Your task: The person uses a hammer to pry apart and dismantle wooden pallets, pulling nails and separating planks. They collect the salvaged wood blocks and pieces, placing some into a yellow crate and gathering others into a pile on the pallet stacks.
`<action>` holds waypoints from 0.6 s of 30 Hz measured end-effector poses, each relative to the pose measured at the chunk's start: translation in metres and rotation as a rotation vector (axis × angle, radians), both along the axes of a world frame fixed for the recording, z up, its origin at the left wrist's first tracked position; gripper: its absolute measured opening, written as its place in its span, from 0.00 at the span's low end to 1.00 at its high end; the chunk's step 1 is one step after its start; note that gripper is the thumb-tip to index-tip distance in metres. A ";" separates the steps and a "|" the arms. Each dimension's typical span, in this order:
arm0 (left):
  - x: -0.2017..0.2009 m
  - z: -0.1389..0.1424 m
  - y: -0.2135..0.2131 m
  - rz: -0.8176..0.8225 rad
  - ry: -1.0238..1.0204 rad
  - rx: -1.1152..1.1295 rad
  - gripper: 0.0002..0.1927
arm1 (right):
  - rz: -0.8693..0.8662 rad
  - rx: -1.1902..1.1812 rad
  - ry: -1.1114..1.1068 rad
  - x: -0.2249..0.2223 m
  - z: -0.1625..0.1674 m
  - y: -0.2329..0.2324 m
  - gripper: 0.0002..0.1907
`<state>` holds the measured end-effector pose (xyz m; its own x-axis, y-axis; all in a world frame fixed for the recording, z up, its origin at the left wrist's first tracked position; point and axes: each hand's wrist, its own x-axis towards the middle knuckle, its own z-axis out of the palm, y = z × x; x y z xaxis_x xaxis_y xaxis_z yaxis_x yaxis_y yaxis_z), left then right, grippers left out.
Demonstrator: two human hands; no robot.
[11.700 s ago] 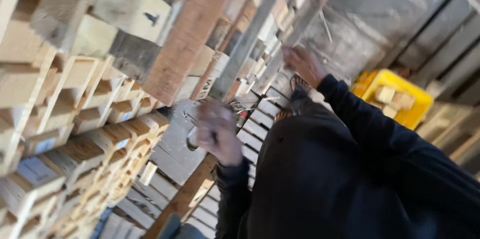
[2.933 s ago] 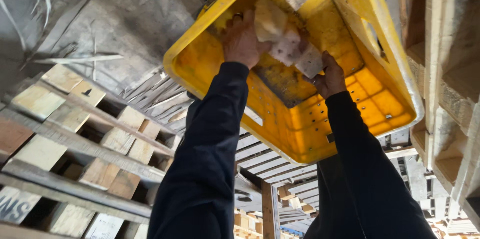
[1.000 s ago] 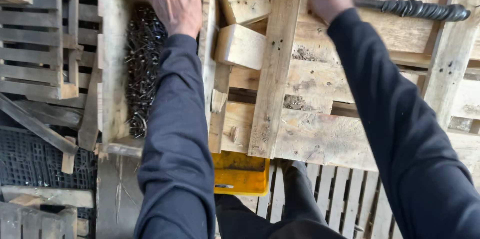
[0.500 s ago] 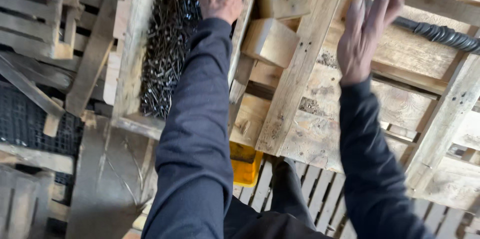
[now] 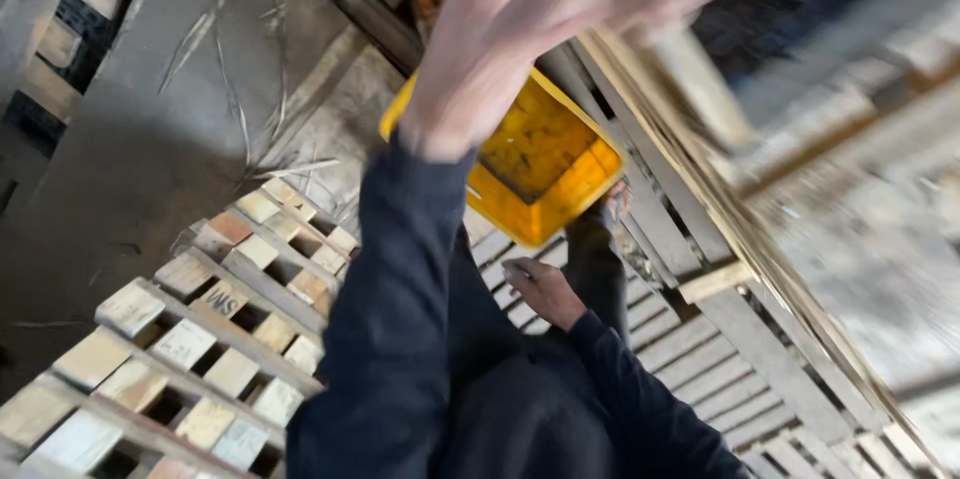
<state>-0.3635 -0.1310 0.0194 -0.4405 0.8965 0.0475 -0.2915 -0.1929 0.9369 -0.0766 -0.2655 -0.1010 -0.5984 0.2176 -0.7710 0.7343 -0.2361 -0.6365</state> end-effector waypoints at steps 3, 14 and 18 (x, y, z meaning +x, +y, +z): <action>-0.017 -0.099 -0.122 0.451 -0.352 -0.232 0.33 | 0.043 0.051 -0.145 -0.049 -0.078 0.000 0.19; -0.008 -0.466 -0.174 0.486 -0.393 -0.876 0.62 | -0.584 -0.110 -0.097 -0.253 -0.323 0.083 0.23; -0.046 -0.536 -0.116 0.391 -0.674 -0.905 0.68 | -0.966 -0.366 -0.065 -0.285 -0.403 0.086 0.27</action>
